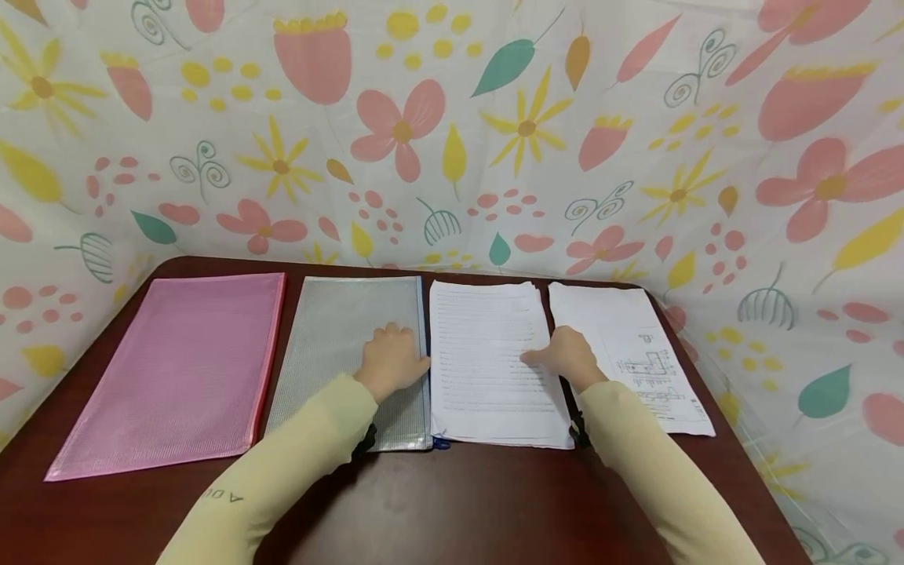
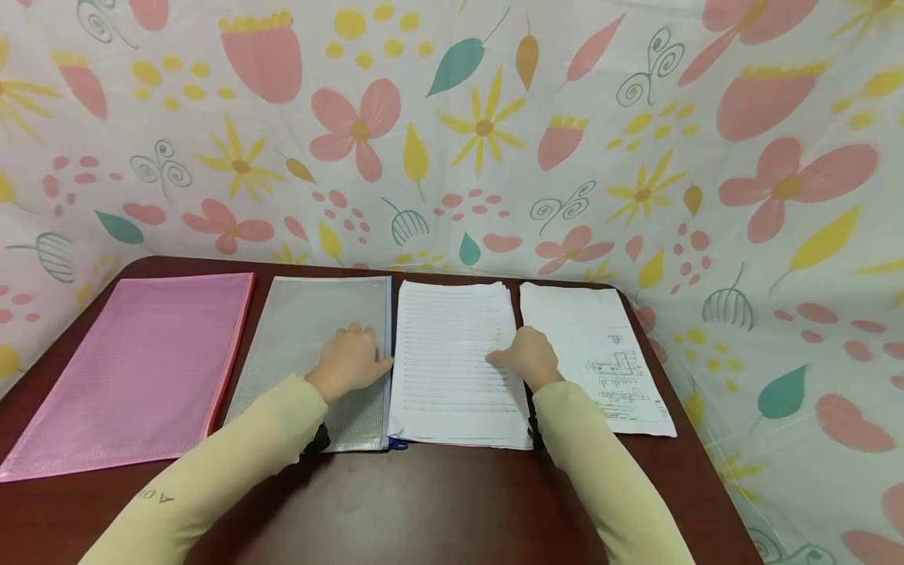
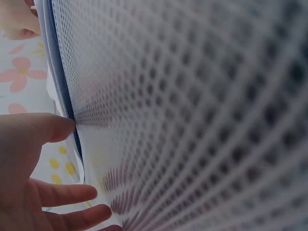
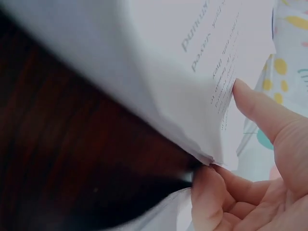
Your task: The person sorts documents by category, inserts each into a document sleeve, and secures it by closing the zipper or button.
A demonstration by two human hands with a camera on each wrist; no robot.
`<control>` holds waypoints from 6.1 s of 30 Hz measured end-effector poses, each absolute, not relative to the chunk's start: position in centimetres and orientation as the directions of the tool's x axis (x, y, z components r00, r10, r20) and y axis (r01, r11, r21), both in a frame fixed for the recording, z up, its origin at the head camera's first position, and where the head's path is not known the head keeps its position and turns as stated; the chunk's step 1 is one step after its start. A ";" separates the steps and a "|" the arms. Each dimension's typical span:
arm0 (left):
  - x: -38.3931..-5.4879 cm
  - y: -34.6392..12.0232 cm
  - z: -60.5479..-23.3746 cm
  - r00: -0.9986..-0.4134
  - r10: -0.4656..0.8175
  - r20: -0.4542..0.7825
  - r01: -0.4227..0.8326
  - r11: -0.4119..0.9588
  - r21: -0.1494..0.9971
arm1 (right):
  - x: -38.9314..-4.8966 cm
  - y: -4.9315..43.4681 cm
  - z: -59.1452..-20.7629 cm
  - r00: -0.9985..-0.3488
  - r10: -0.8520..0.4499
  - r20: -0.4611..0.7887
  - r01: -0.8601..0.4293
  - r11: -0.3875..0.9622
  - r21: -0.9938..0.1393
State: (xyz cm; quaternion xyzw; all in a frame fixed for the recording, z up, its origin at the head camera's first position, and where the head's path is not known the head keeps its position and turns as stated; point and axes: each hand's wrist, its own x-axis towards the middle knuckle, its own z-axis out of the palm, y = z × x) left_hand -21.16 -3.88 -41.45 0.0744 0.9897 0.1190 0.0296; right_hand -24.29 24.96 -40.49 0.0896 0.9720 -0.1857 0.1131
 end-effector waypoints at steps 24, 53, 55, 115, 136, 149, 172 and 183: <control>-21.1 -2.8 -41.5 -0.989 0.108 -0.100 0.080 0.963 0.257 | -23.5 26.7 -40.3 -0.892 -0.060 -0.447 0.315 0.627 -0.713; -21.8 -5.3 -40.3 -0.987 0.126 -0.096 0.045 0.805 0.592 | -20.2 28.2 -40.8 -0.959 0.013 -0.283 0.260 0.439 -0.860; -21.9 -5.5 -40.3 -0.987 0.133 -0.087 0.052 0.788 0.614 | -20.2 28.3 -40.9 -0.956 0.013 -0.294 0.271 0.424 -0.864; -22.3 -4.6 -38.2 -0.967 0.182 -0.175 0.072 0.862 0.501 | -22.3 24.0 -41.0 -0.986 0.070 -0.152 0.167 0.332 -0.928; -22.0 -3.0 -39.3 -0.974 0.128 -0.187 0.037 0.903 0.428 | -21.9 22.3 -41.1 -0.956 0.141 -0.257 0.286 0.250 -0.925; -22.1 -3.5 -38.6 -0.965 0.144 -0.220 0.037 0.903 0.428 | -21.8 21.8 -41.4 -0.953 0.213 -0.216 0.267 0.250 -0.931; -22.3 -3.8 -39.5 -0.965 0.146 -0.216 0.051 0.919 0.390 | -20.1 22.5 -42.1 -0.918 -0.140 -0.372 0.306 0.350 -0.886; -21.9 -3.6 -39.4 -0.970 0.137 -0.203 0.045 0.914 0.403 | -19.3 22.1 -41.8 -0.934 -0.097 -0.344 0.333 0.118 -0.936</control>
